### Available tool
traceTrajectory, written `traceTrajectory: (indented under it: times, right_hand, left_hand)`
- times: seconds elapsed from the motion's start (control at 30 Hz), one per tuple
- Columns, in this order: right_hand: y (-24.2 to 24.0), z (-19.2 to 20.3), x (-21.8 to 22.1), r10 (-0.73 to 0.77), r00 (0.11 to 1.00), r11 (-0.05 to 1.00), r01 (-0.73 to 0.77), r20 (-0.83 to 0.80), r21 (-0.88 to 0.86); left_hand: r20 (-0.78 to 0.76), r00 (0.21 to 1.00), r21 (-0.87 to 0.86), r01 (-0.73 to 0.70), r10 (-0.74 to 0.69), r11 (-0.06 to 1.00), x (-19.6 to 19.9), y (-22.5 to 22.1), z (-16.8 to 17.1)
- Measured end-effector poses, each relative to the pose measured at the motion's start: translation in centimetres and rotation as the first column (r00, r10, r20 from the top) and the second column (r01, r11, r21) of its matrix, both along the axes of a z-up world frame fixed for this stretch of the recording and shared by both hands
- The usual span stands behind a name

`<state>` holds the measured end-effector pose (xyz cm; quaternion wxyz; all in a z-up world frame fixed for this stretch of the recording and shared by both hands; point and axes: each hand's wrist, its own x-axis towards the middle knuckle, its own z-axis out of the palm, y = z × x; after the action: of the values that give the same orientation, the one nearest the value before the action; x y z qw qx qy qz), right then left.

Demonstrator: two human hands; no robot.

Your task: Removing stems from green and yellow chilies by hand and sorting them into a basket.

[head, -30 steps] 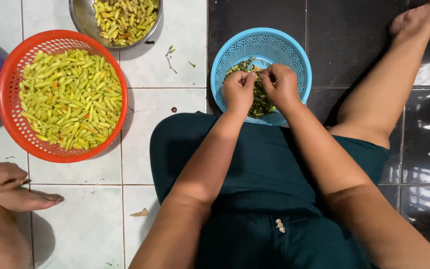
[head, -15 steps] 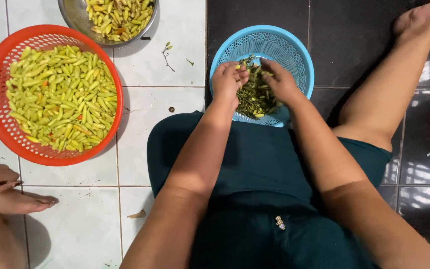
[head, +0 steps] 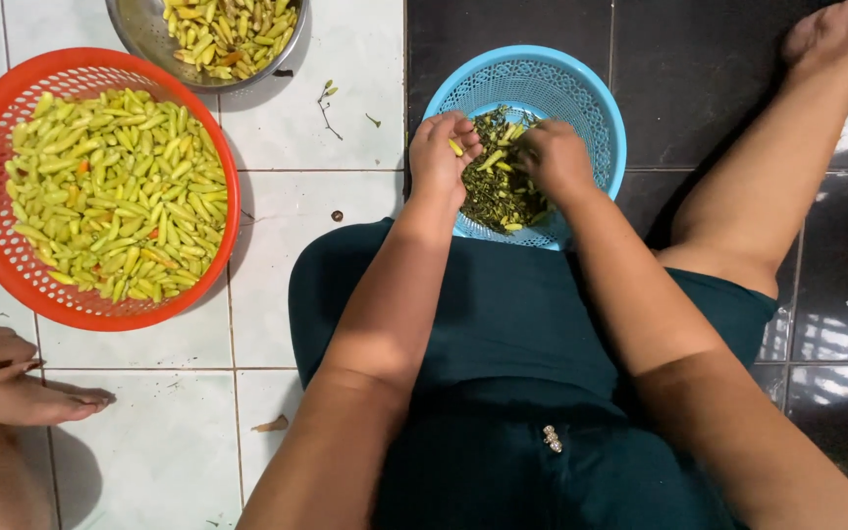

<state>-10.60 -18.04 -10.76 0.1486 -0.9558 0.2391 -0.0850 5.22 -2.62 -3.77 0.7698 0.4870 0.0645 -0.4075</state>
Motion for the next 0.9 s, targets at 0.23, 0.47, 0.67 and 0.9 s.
traceTrajectory:
  times: [0.23, 0.47, 0.67, 0.9]
  right_hand:
    - [1.7, -2.2, 0.7, 0.009, 0.975, 0.970, -0.062, -0.222, -0.236]
    - [0.7, 3.7, 0.0, 0.094, 0.956, 0.962, -0.159, 0.277, 0.221]
    - [2.2, 7.1, 0.5, 0.014, 0.926, 0.908, -0.170, 0.377, 0.383]
    - [2.6, 9.3, 0.4, -0.217, 0.951, 0.632, -0.034, 0.220, 0.774]
  left_hand:
    - [0.025, 0.998, 0.010, 0.054, -0.054, 0.999, 0.0, 0.2, -0.2]
    - [0.308, 0.789, 0.373, 0.414, -0.532, 0.830, -1.1, 0.8, 0.4]
    - [0.307, 0.812, 0.347, 0.389, -0.496, 0.853, -1.1, -0.2, -1.4]
    - [0.212, 0.818, 0.387, 0.432, -0.534, 0.815, -0.7, -0.6, 1.2]
